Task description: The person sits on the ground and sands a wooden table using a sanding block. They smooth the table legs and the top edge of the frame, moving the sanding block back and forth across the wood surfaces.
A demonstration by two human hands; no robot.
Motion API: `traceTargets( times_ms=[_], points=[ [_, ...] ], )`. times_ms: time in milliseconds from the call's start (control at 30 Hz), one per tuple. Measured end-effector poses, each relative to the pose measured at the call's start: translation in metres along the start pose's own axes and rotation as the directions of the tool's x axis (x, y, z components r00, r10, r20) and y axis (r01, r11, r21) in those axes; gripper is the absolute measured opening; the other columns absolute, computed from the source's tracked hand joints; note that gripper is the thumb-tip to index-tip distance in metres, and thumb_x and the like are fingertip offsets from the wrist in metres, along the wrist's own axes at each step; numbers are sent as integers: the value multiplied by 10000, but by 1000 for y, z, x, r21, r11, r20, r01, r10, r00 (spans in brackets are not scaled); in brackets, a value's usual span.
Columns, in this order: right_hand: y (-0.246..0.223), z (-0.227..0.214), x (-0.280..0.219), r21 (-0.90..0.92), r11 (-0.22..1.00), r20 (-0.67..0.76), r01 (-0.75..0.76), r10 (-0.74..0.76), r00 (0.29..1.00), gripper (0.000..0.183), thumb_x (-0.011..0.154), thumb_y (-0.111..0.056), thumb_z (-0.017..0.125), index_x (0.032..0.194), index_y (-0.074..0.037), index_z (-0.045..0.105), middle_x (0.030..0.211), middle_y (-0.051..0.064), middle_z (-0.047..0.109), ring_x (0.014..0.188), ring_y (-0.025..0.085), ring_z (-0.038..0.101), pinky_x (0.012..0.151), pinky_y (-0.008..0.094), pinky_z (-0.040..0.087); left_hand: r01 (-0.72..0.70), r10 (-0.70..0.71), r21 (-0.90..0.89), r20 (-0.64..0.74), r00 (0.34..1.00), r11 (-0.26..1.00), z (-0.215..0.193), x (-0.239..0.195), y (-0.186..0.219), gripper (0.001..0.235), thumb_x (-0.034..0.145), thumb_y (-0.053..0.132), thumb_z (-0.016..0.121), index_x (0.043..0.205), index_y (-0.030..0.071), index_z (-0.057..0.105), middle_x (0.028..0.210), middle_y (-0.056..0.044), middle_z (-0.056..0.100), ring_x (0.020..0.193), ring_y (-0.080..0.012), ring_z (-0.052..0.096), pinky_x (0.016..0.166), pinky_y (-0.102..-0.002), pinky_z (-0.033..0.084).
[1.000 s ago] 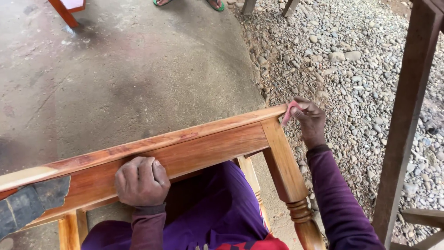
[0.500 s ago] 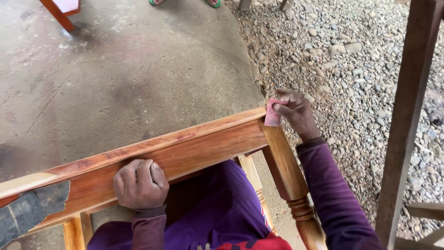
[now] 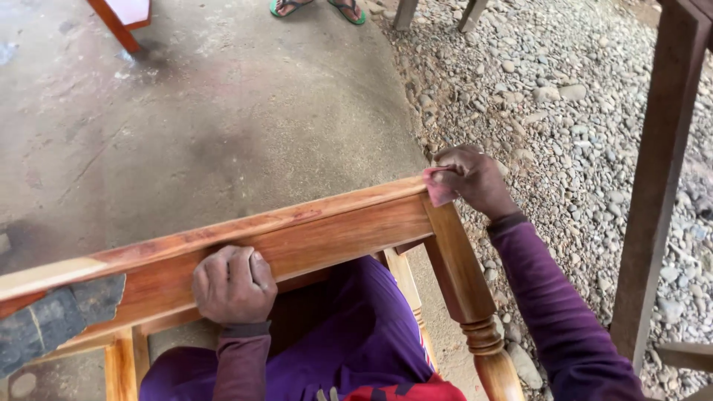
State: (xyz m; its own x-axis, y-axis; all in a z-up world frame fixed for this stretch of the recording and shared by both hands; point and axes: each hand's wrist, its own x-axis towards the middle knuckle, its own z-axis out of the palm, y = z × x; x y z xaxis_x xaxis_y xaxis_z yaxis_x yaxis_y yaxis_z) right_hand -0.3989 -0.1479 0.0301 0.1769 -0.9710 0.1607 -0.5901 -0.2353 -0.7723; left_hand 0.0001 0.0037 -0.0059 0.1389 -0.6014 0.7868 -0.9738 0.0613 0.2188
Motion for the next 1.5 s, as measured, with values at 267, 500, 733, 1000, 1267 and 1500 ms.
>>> traceTargets(
  times_ms=[267, 500, 733, 1000, 1267, 1500],
  points=[
    [-32, 61, -4, -252, 842, 59, 476, -478, 877, 148, 863, -131, 771, 1008, -106, 759, 1001, 59, 793, 902, 187, 706, 833, 376, 578, -20, 19, -43, -22, 1000, 999, -4, 3, 0, 86, 962, 165, 678, 954, 91, 721, 1026, -66, 667, 980, -289, 637, 888, -436, 537],
    [-5, -12, 2, 34, 987, 147, 156, -159, 976, 53, 958, -119, 705, 1001, -103, 731, 1010, 48, 780, 842, 123, 751, 751, 297, 645, 0, -2, -57, -36, 999, 998, -3, 2, -1, 74, 949, 159, 687, 923, 94, 712, 1015, -64, 668, 950, -283, 638, 873, -431, 539],
    [-84, 63, 22, 139, 990, 333, 24, -70, 940, 73, 957, -113, 689, 951, -50, 724, 849, 118, 774, 607, 148, 764, 490, 310, 614, -12, 9, -60, -52, 999, 998, -5, 3, -1, 69, 947, 150, 687, 921, 91, 713, 991, -62, 661, 944, -284, 640, 851, -426, 544],
    [-71, 41, 10, 172, 984, 260, 42, -87, 962, 66, 931, -107, 706, 964, -50, 701, 861, 88, 751, 633, 152, 751, 525, 289, 656, -24, 21, -96, -31, 999, 995, -7, 4, 0, 59, 948, 147, 691, 931, 95, 713, 1018, -61, 675, 964, -286, 645, 892, -438, 540],
    [-27, -22, 3, 67, 996, 112, 50, -58, 992, 49, 936, -61, 729, 978, -51, 752, 817, 82, 758, 659, 128, 711, 558, 307, 610, -3, -1, -76, -53, 999, 997, -2, 1, -2, 67, 944, 148, 688, 910, 96, 712, 996, -65, 670, 938, -279, 639, 870, -424, 546],
    [-119, 93, -9, 127, 987, 150, 99, -118, 982, 51, 951, -116, 709, 976, -73, 721, 764, 55, 739, 560, 124, 693, 484, 274, 600, -25, 21, -67, -62, 998, 997, -5, 5, 1, 80, 956, 156, 683, 936, 89, 722, 1004, -65, 671, 959, -282, 644, 888, -423, 548]
  ],
)
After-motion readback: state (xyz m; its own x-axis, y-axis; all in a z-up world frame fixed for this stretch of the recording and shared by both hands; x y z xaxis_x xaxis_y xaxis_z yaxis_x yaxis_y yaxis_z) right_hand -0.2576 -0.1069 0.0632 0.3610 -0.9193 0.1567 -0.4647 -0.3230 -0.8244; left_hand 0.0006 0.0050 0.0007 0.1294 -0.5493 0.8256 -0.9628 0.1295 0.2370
